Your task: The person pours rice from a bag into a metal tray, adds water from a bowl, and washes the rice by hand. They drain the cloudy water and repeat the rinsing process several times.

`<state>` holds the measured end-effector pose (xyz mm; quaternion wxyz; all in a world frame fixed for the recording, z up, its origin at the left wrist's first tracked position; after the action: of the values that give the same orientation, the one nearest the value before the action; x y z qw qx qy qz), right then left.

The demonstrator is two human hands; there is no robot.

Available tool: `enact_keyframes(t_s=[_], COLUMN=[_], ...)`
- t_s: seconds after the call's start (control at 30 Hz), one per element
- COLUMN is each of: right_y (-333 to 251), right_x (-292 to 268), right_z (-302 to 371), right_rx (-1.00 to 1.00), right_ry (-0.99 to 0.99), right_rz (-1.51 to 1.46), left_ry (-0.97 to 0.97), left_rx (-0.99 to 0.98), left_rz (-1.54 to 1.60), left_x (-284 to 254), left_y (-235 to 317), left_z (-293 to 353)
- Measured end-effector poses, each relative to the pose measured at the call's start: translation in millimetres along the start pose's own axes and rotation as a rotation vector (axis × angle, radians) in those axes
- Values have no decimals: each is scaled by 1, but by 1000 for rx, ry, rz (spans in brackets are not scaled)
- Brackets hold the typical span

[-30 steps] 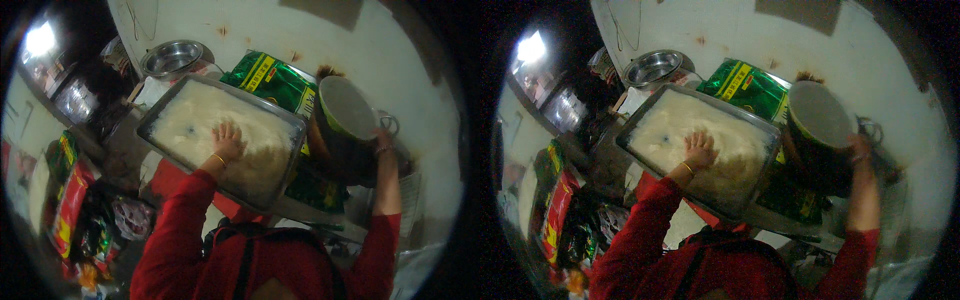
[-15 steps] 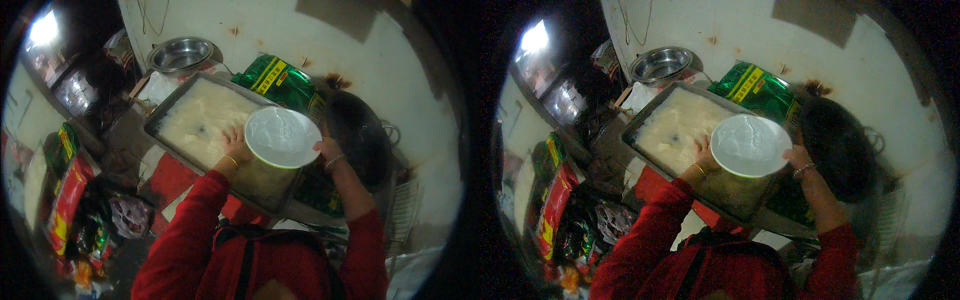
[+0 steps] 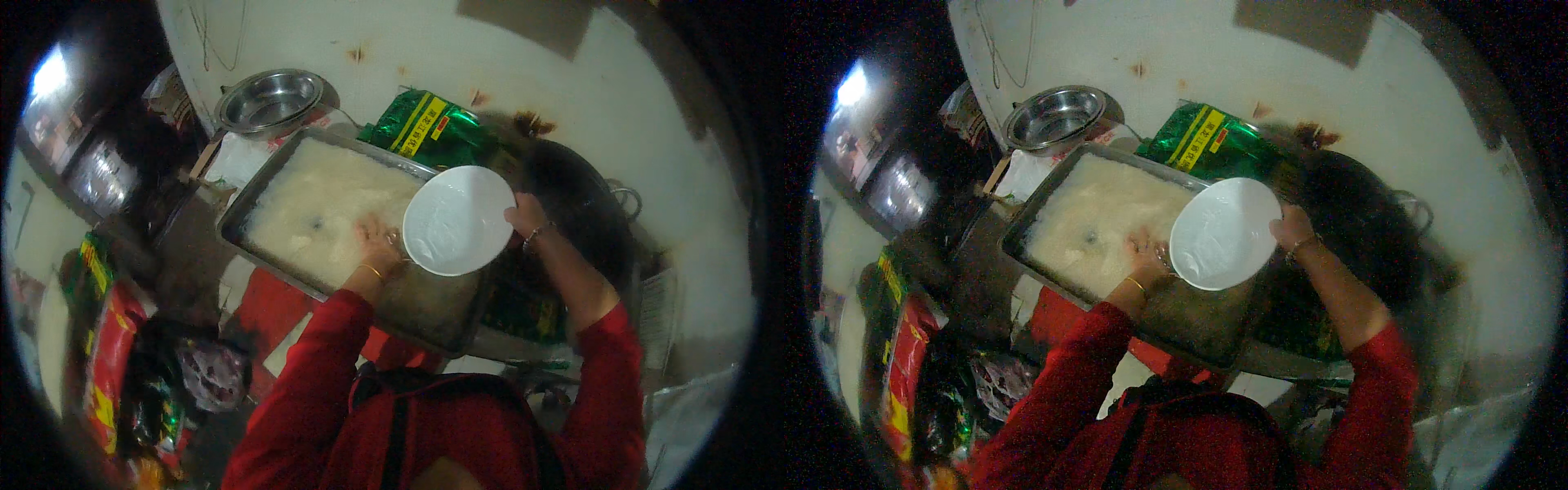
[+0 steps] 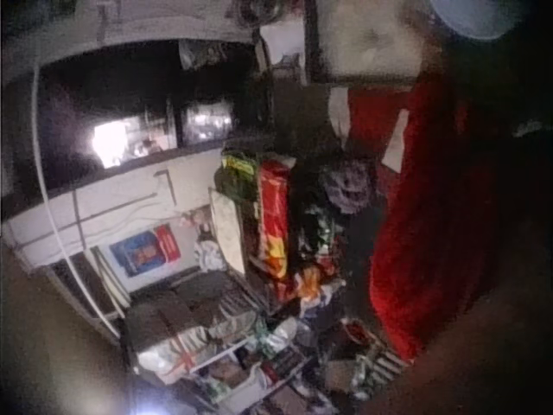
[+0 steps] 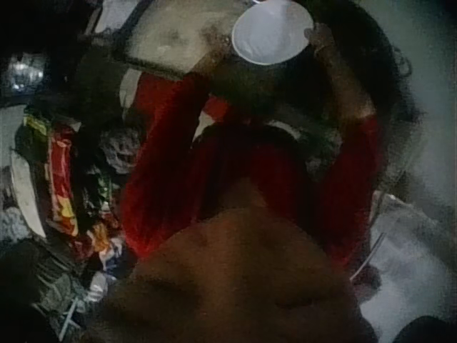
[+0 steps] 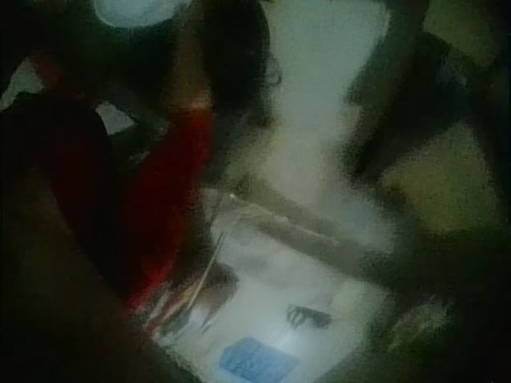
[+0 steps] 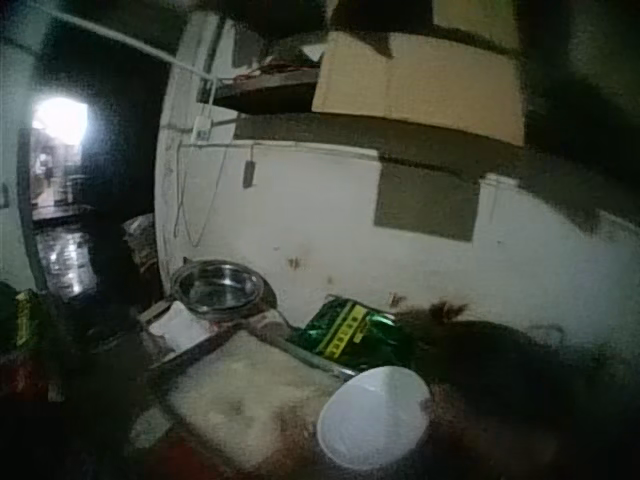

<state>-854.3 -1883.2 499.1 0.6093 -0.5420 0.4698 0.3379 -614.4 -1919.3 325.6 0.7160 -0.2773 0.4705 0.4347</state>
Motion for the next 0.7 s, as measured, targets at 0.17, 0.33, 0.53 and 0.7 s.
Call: enact_keyframes(t_s=[0.17, 0.33, 0.53, 0.7], right_y=[-9, -28, -62, -82], right_x=[-22, -32, -38, -51], right_z=[-11, -18, -10, 5], right_rx=[-2, -14, -20, -136], right_ry=[108, 75, 160, 404], right_rz=[109, 117, 265, 505], left_ry=[212, 157, 265, 252], left_rx=[17, 40, 37, 109], left_rz=[62, 44, 91, 98], left_x=[-15, -10, -10, 8], left_y=[3, 7, 9, 11], left_z=[3, -5, -8, -27])
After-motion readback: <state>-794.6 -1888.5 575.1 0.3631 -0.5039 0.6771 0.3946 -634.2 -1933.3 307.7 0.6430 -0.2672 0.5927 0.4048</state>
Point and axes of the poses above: each hand's wrist, its own z-axis away from the middle knuckle, its own x-axis out of the palm, y = z × x, the point moved 10 cm from there along -z, towards the middle knuckle, and after that the axes turned 4 degrees about -y, right-handed, at the moved point
